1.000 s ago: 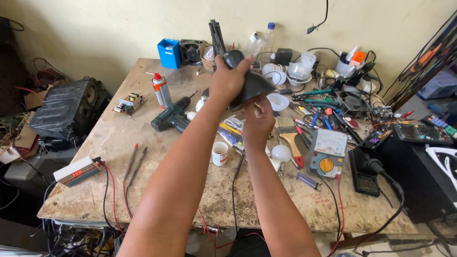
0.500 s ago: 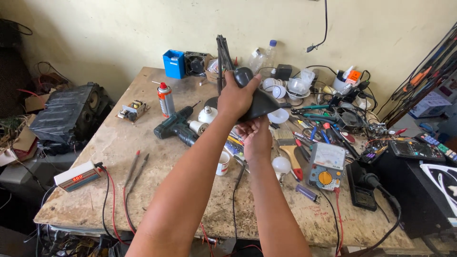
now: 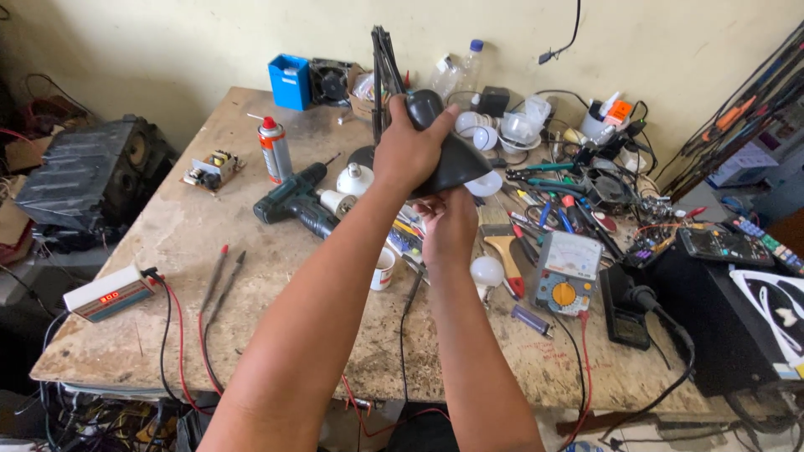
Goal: Repairing and testing LED light bulbs using a soldering iron and a lamp fixture
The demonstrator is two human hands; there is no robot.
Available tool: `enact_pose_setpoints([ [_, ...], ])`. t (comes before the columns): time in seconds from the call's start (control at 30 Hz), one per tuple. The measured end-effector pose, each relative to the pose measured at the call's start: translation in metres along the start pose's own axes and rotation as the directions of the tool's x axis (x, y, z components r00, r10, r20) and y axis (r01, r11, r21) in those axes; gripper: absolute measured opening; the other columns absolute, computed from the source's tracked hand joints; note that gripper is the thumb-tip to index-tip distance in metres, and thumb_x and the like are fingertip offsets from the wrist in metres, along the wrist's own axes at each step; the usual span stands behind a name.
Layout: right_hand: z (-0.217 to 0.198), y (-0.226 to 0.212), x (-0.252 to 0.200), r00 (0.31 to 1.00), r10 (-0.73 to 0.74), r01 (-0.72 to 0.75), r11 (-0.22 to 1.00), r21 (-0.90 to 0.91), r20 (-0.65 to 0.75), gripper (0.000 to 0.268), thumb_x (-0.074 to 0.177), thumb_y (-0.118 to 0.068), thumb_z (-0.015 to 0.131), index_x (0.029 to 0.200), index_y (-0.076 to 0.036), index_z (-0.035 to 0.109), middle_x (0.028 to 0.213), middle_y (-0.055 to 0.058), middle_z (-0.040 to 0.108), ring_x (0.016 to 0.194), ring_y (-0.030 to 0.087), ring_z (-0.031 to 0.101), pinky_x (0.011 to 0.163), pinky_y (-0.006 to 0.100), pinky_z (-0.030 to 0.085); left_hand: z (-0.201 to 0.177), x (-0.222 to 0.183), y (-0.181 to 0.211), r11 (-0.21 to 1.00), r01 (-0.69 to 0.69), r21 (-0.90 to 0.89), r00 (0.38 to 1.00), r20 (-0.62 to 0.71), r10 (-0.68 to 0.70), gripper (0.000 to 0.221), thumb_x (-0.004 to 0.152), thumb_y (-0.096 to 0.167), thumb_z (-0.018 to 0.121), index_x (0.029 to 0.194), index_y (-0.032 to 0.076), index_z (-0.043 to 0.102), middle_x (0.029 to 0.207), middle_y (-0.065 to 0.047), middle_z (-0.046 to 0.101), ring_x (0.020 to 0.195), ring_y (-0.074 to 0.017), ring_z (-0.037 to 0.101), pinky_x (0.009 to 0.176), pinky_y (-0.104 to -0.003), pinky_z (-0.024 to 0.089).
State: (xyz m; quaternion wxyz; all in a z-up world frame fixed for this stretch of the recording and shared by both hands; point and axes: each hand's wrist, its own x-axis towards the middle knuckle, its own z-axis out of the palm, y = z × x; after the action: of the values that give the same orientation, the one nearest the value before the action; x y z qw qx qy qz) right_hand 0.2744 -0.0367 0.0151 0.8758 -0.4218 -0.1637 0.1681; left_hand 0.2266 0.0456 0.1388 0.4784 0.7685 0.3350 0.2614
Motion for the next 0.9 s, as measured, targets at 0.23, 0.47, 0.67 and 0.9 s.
enact_pose_setpoints([
  [0.23,0.013,-0.008,0.002,0.964,0.228,-0.211,0.969,0.127,-0.138,0.024,0.1,-0.031,0.049,0.099,-0.01,0.061,0.081,0.007,0.062,0.063,0.018,0.056,0.066,0.036,0.05,0.003,-0.009,0.007,1.0,-0.01,-0.001,0.999,-0.05,0.01,0.092,0.074,0.077,0.046,0.144,0.02,0.033,0.128,-0.018,0.068,0.11,-0.0433,0.067,0.088,-0.055,0.049],
  [0.47,0.014,-0.006,-0.007,0.999,-0.03,0.028,0.997,0.078,0.013,0.035,0.087,-0.007,0.061,0.122,-0.008,0.061,0.112,0.009,0.069,0.104,0.024,0.063,0.089,0.046,0.054,0.001,-0.01,0.007,1.0,-0.02,0.0,0.999,-0.036,0.02,0.094,0.074,0.076,0.045,0.149,0.021,0.03,0.133,-0.015,0.066,0.111,-0.041,0.068,0.089,-0.054,0.051],
  [0.67,0.021,-0.011,-0.004,0.943,0.285,-0.255,0.951,0.174,-0.175,0.037,0.097,-0.038,0.048,0.11,-0.007,0.065,0.095,0.01,0.066,0.073,0.021,0.054,0.072,0.037,0.047,-0.001,-0.012,0.006,0.999,-0.03,-0.016,0.999,-0.033,0.029,0.089,0.075,0.075,0.048,0.145,0.022,0.032,0.132,-0.016,0.066,0.11,-0.0422,0.067,0.089,-0.055,0.051],
  [0.9,0.002,0.015,0.0,0.997,-0.073,0.075,0.994,-0.082,0.021,0.034,0.098,-0.027,0.061,0.127,-0.018,0.046,0.113,0.003,0.058,0.099,0.024,0.065,0.09,0.045,0.057,0.003,0.001,-0.01,0.999,-0.026,-0.027,0.999,0.022,0.026,0.087,0.082,0.081,0.056,0.147,0.031,0.026,0.124,-0.02,0.068,0.117,-0.044,0.068,0.1,-0.055,0.054],
])
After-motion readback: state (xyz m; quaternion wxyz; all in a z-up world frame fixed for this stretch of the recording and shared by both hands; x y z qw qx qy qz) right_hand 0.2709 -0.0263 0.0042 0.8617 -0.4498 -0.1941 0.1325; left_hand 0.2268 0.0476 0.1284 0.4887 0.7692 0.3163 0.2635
